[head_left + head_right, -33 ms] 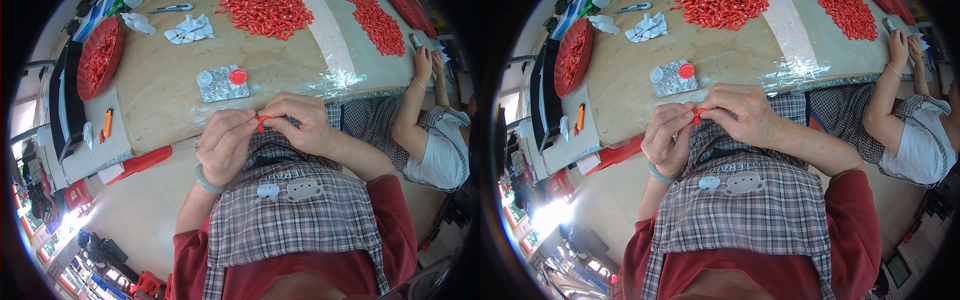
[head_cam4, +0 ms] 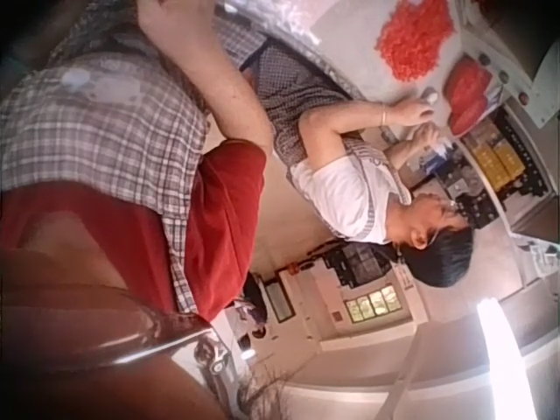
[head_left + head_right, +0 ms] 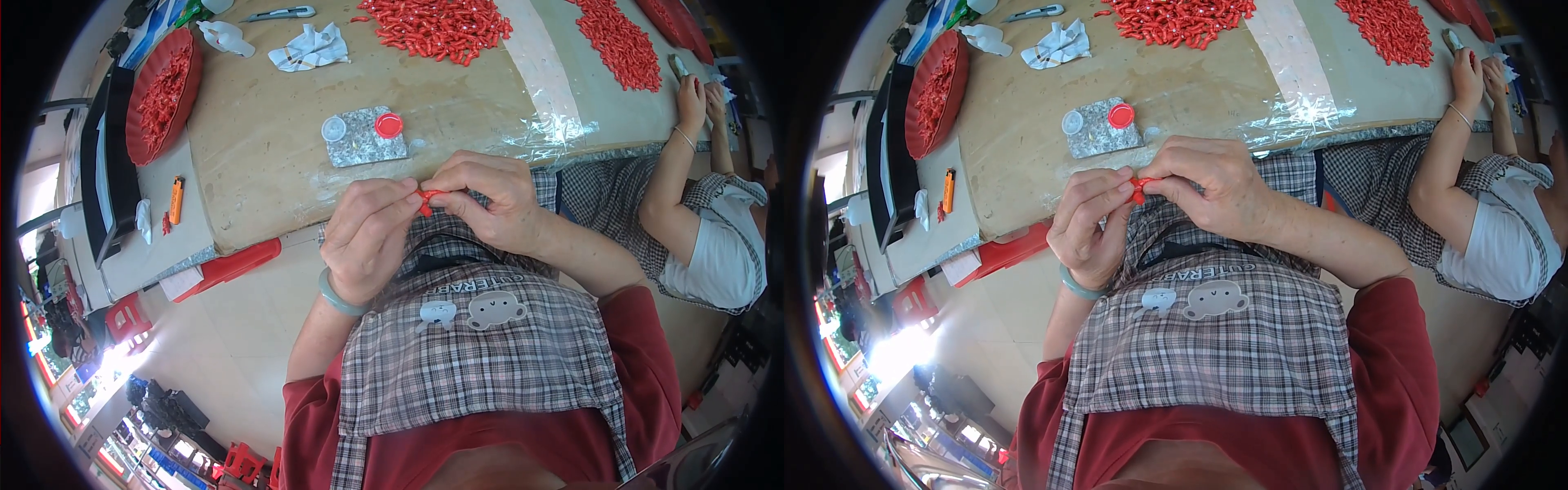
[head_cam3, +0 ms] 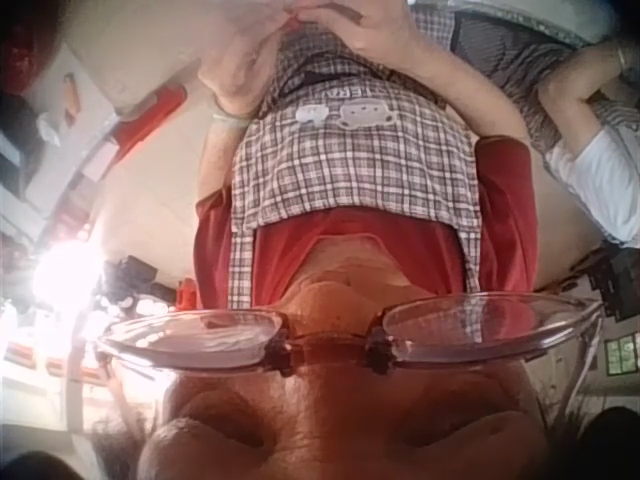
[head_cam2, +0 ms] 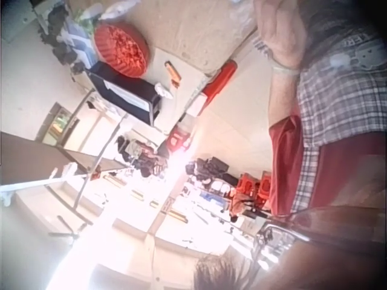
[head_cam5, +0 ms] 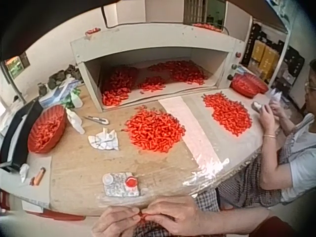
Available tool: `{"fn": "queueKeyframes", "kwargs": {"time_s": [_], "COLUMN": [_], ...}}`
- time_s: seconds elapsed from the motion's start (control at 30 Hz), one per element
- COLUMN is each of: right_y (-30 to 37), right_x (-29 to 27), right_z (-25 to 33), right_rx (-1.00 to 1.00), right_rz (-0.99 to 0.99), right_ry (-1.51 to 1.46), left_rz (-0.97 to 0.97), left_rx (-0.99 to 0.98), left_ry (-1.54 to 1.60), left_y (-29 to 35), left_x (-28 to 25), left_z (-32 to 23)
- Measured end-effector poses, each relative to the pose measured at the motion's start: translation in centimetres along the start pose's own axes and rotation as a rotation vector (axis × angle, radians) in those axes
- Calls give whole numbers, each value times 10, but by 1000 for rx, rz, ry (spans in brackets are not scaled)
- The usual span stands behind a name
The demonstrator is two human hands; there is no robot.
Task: The person assembles small red plastic toy components by hand, using a small application tool.
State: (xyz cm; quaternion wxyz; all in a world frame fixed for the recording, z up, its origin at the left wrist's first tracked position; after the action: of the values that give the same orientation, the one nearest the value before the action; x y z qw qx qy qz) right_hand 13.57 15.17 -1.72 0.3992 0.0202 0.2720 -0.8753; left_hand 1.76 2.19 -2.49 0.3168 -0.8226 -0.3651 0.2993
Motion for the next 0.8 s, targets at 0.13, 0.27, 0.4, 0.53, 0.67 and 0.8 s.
{"fn": "queueKeyframes", "kwargs": {"time_s": [0.13,0.27,0.4,0.53,0.67,0.8], "right_y": [1,1,1,1,1,1], "right_x": [-2,-2,-2,1,2,2], "right_z": [0,0,-1,0,0,-1], "right_rx": [-51,-58,-68,-52,-27,-19], "right_rz": [53,47,41,15,-14,-12], "right_ry": [21,18,12,6,-2,-10], "left_rz": [-8,-2,6,13,11,14], "left_rx": [-27,-47,-77,-112,-121,-130], "left_ry": [25,34,43,47,52,50], "left_y": [1,2,2,1,0,1], "left_x": [1,0,0,0,0,0], "left_z": [-1,-1,-2,-3,-3,-3]}}
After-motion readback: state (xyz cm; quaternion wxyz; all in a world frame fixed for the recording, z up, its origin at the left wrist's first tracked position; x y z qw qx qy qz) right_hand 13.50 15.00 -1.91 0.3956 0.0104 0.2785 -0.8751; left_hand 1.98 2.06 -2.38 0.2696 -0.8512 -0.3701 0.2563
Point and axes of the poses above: each hand's wrist, its own y-axis away from the middle knuckle, its own x-axis out of the palm, z = x × y, the point moved 2 cm from there along -y, towards the middle knuckle, and after that the axes turned 10 degrees about -z, right-handed, at the moved point
